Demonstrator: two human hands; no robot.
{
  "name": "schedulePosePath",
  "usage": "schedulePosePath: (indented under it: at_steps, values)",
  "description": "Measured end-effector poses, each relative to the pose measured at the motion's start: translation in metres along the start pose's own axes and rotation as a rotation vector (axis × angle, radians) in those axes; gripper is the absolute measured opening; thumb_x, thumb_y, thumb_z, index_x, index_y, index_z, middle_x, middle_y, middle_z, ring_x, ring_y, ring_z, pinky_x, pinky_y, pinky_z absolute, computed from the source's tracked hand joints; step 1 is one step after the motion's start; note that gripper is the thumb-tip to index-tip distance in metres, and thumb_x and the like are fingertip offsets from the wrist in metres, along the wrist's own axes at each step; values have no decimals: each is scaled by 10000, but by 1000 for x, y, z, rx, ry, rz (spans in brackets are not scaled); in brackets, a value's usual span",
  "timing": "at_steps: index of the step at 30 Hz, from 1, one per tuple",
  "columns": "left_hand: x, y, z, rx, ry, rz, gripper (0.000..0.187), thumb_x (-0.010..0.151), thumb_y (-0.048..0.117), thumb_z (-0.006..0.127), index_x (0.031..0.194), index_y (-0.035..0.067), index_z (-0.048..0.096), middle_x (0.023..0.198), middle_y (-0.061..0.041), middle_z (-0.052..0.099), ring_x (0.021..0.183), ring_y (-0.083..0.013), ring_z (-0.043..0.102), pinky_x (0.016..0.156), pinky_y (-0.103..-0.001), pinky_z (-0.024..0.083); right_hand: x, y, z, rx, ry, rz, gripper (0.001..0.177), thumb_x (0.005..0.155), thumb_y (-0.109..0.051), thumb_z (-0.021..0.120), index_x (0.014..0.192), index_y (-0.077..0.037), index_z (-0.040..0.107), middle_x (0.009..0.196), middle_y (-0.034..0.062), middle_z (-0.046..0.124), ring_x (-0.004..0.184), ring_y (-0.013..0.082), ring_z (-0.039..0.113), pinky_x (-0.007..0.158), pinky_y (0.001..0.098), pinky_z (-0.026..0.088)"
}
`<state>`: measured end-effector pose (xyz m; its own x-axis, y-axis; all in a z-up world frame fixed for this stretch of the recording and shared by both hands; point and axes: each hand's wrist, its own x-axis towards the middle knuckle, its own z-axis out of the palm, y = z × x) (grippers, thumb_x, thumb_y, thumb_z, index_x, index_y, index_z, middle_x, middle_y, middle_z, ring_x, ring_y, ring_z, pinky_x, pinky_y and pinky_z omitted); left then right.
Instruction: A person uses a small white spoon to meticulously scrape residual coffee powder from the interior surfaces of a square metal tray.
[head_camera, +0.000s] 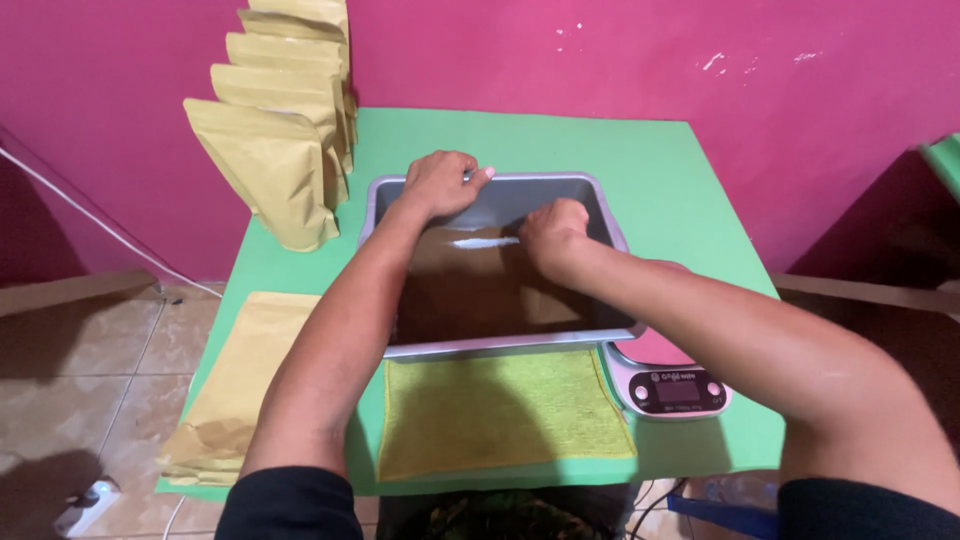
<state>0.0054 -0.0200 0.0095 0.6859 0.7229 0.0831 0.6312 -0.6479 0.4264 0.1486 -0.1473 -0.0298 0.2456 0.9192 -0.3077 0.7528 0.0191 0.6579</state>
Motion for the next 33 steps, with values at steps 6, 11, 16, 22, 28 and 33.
schedulePosePath:
  at_steps: [6, 11, 16, 22, 28, 33]
  values:
    - [-7, 4, -5, -11, 9, -3, 483, 981, 587, 481, 895, 209, 768, 951, -159, 752, 1087, -377, 704, 915, -504, 537, -46, 12, -45, -97, 24, 14, 296, 906, 28, 628, 1119, -125, 766, 1014, 54, 750, 901, 306, 711, 475, 476, 387]
    - [-5, 9, -11, -6, -1, -13, 488, 980, 592, 471, 913, 214, 772, 968, -145, 753, 1098, -368, 700, 938, -498, 531, -55, -12, -35, -102, -83, -18, 304, 956, -25, 608, 1202, -148, 734, 1135, 18, 738, 979, 281, 698, 524, 474, 446]
    - [1, 2, -2, -3, -14, -33, 486, 981, 613, 470, 916, 244, 779, 978, -128, 754, 1098, -355, 699, 932, -491, 535, -95, -12, -64, -7, -158, -138, 248, 910, -53, 638, 1127, -78, 756, 1035, 71, 763, 879, 329, 720, 495, 441, 473]
    - [-7, 8, -10, -6, -4, -26, 475, 984, 592, 472, 946, 231, 778, 997, -133, 751, 1118, -358, 690, 954, -497, 527, -69, -13, -41, -15, -81, 16, 319, 829, -9, 653, 1116, -89, 767, 949, 95, 768, 722, 370, 688, 382, 492, 459]
    - [-6, 7, -7, -23, -18, -31, 475, 987, 574, 467, 928, 219, 777, 977, -138, 751, 1097, -356, 696, 943, -496, 529, -83, -9, -32, 29, 403, -111, 426, 707, -38, 653, 1103, -93, 798, 975, 43, 808, 1014, 345, 754, 449, 500, 451]
    - [-4, 2, -7, -146, 43, -27, 562, 1046, 502, 294, 995, 181, 752, 1026, -137, 751, 1151, -371, 672, 997, -542, 509, 5, 28, -27, -41, 88, 110, 239, 807, 50, 655, 967, -80, 776, 849, 134, 737, 645, 384, 657, 386, 449, 358]
